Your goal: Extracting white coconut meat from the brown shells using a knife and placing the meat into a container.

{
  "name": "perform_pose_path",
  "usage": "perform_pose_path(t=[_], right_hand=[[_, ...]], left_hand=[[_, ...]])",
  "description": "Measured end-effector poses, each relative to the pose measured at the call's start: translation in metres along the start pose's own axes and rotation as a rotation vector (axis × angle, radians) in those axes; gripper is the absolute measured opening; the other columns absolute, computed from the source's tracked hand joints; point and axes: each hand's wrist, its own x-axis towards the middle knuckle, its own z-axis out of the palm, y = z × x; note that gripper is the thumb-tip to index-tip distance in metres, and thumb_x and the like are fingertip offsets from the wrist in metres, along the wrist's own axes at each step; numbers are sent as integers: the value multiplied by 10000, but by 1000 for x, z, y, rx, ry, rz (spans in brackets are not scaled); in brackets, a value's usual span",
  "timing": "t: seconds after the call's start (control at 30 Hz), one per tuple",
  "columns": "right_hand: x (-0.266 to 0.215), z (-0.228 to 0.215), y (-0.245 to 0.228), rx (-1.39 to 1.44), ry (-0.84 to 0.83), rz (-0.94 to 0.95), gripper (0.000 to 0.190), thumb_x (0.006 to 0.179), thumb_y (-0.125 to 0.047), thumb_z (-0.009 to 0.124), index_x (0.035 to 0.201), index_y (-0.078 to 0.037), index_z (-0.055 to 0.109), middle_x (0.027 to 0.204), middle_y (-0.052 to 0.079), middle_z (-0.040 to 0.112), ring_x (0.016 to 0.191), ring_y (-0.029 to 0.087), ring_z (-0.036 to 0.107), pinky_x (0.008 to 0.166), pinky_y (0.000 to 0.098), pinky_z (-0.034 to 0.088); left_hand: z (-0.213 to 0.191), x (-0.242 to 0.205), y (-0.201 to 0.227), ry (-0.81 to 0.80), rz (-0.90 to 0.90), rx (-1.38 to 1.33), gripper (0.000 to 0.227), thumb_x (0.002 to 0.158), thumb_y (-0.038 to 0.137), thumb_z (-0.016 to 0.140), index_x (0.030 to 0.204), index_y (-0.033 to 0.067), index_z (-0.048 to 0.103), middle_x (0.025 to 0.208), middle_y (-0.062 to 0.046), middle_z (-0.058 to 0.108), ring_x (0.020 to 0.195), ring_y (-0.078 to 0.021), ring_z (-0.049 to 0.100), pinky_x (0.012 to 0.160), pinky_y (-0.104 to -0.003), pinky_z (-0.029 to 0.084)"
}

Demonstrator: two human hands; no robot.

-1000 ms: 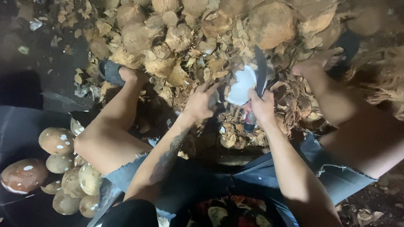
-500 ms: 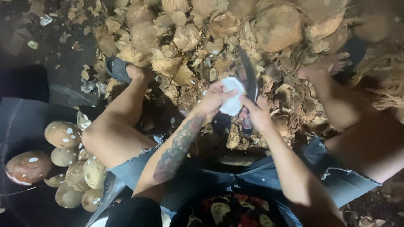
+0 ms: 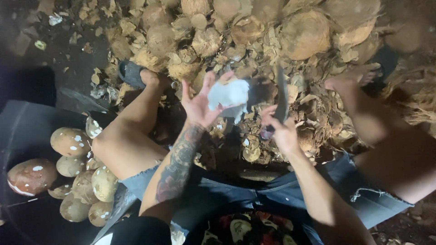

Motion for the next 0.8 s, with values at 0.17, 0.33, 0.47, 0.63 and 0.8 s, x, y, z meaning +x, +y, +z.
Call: perform_pose_path(t=[0.17, 0.33, 0.47, 0.63, 0.8], right_hand=[[-10, 14, 7, -437, -34, 226, 263, 1086, -159, 542, 1239, -129, 753, 976, 123, 793, 753, 201, 677, 789, 375, 525], [-5, 20, -2, -612, 79, 326, 202, 1012, -324, 681, 1103, -206, 818, 1044, 100, 800, 1051, 284, 743, 973, 455, 510], [-7, 8, 10, -743, 96, 478, 332, 972, -473, 714, 953, -164, 834, 863, 102, 795, 958, 295, 769, 854, 448, 543], [-18, 11, 5, -880, -59, 465, 324, 1007, -452, 641, 1071, -177, 800, 941, 162, 800, 1073, 371, 753, 897, 491, 555], [-26, 6, 25, -1014, -165, 447, 341, 1022, -456, 579, 1167, -221, 780, 1033, 197, 801, 1146, 422, 732, 962, 514, 566]], left_hand=[[-83, 4, 13, 250, -389, 498, 511, 899, 392, 653, 1344, 141, 674, 1318, -181, 670, 1178, -396, 649, 842, -532, 680], [-33, -2, 2, 1, -238, 53, 809, 800, 212, 630, 1553, 17, 406, 1589, -243, 466, 1449, -491, 466, 1202, -641, 439], [-22, 4, 3, 186, -193, 162, 709, 713, 190, 622, 1368, -80, 602, 1297, -210, 725, 1163, -356, 740, 947, -504, 564], [-45, 12, 14, 167, -118, 48, 697, 732, 246, 711, 1384, 31, 587, 1210, -171, 702, 1061, -389, 725, 879, -537, 634], [-75, 8, 4, 160, -4, 92, 629, 780, 258, 776, 1361, 67, 631, 1245, -150, 716, 1156, -369, 702, 1048, -564, 590]])
